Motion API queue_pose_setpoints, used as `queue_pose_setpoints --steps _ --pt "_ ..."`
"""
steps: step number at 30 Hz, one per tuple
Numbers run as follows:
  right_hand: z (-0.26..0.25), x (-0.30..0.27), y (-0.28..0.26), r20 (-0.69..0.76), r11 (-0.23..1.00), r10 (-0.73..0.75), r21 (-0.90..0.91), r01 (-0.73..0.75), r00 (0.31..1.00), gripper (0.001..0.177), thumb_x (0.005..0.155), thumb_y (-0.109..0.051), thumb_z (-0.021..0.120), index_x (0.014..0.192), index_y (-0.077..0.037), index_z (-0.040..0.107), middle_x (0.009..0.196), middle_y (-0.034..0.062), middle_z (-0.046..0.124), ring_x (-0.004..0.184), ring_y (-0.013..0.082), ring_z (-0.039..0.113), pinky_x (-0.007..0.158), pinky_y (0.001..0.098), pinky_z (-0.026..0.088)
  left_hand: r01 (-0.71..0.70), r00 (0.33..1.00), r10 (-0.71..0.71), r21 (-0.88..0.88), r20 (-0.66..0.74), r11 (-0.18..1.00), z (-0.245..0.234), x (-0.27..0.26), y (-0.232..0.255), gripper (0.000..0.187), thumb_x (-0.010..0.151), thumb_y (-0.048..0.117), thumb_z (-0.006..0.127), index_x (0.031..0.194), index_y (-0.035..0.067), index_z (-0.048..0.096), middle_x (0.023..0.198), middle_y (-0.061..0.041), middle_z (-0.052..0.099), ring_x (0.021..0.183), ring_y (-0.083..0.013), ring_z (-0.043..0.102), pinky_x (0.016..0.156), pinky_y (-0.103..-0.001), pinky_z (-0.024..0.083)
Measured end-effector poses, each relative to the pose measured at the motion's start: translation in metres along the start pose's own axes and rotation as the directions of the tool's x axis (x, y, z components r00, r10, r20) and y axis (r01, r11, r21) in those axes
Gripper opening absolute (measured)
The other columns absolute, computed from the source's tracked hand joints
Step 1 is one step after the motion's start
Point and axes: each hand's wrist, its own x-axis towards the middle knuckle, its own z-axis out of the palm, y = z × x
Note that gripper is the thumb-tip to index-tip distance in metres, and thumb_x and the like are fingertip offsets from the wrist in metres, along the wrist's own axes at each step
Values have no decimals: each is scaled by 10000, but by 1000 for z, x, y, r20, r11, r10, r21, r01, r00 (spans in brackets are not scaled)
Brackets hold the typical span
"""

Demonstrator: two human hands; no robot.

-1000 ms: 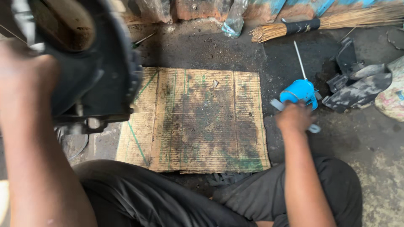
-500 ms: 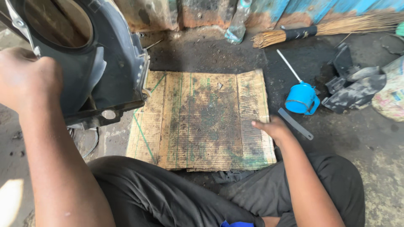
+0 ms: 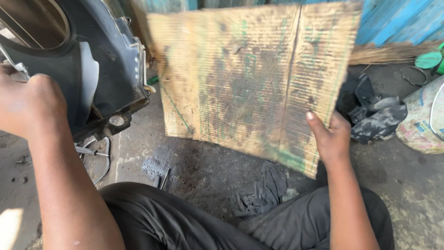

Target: The person scrubs a dark mechanical housing with a metal file, then pours a liquid from a blue oil can onto the part and wipes it with a rag. The person works while sitting on the floor.

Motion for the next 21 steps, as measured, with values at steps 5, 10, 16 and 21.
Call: queue_pose_setpoints --steps 5,10,16,21 --pt "-1 -14 -26 -159 898 -346 -341 278 925 180 1108 -153 701 1115 27 701 1003 87 733 927 152 662 866 314 519 -86 990 102 150 -99 985 -4 4 -6 400 672 -2 579 1029 70 744 897 -64 774 774 -268 758 718 -371 574" --pt "-4 -25 -25 -265 797 -518 -495 346 813 172 1189 -137 678 1175 32 706 1007 142 729 912 199 692 861 343 524 -159 983 163 59 -89 986 7 6 -24 382 698 -45 527 999 41 746 937 -61 799 777 -253 781 697 -352 592" --pt "25 -49 11 -222 861 -432 -390 326 874 234 1149 -174 668 1131 59 673 1048 163 721 985 245 690 915 382 530 -94 989 97 31 -109 995 17 11 -28 345 686 -55 498 978 -8 674 904 -111 775 761 -274 777 678 -381 585" --pt "50 -49 4 -74 807 -516 -376 455 854 275 1126 -164 615 1123 109 643 1049 195 704 1023 283 675 934 413 516 -141 975 169 189 -145 972 4 11 -6 379 649 -47 518 966 62 696 876 -83 770 783 -318 744 715 -422 570"
